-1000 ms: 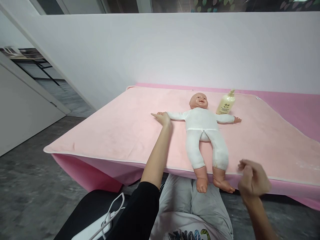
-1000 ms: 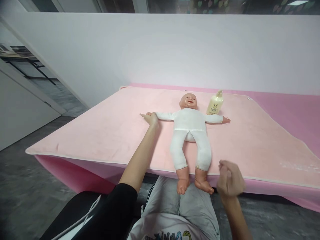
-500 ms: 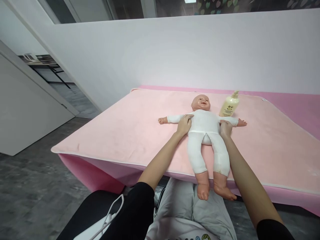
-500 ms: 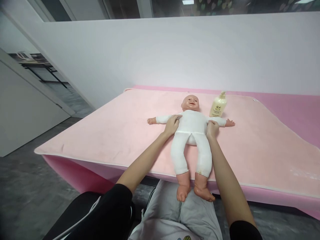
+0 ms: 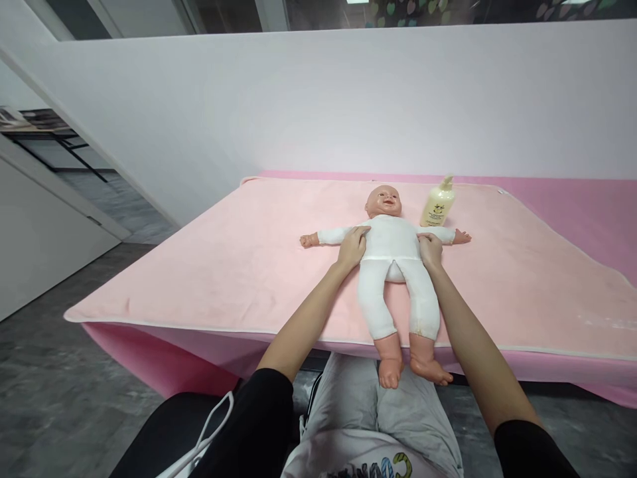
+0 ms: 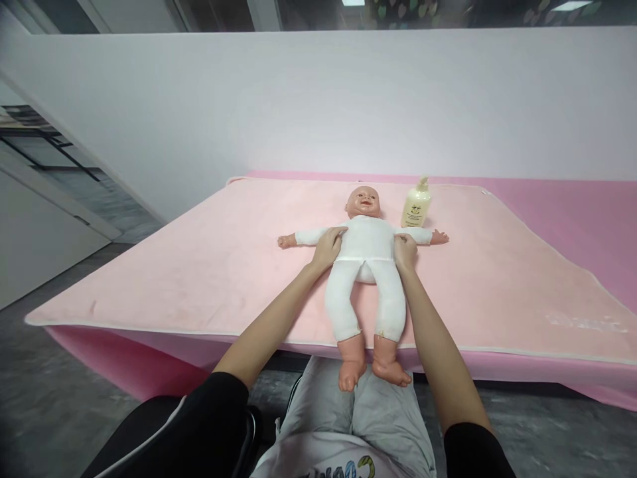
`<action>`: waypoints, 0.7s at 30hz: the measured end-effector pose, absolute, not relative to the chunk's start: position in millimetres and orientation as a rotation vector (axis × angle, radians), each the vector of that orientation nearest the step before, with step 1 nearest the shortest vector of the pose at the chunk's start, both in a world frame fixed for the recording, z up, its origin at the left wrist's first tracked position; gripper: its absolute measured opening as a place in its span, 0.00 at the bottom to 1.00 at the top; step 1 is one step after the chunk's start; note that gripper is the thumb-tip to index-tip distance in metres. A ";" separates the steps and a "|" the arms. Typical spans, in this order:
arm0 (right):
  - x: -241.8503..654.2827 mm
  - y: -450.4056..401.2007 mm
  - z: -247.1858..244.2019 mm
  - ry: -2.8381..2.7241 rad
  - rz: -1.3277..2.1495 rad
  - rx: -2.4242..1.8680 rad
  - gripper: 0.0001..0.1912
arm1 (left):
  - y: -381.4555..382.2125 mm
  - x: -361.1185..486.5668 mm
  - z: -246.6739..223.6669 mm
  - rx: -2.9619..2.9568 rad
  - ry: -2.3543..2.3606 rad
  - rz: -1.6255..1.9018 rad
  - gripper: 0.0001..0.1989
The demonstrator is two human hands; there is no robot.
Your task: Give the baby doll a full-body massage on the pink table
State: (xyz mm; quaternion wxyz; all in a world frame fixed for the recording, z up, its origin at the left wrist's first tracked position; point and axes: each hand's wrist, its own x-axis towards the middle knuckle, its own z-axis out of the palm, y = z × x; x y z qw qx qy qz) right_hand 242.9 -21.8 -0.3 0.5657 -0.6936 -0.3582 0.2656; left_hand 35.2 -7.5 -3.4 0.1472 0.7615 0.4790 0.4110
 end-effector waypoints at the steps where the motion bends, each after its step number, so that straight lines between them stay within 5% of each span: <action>1: 242.9 -21.8 -0.2 -0.842 0.626 -1.630 0.09 | -7.7 35.0 -3.1 2.196 1.378 1.176 0.21; 21: 243.0 -22.6 0.4 -0.830 0.604 -1.638 0.09 | -9.1 35.5 -2.4 2.215 1.384 1.151 0.21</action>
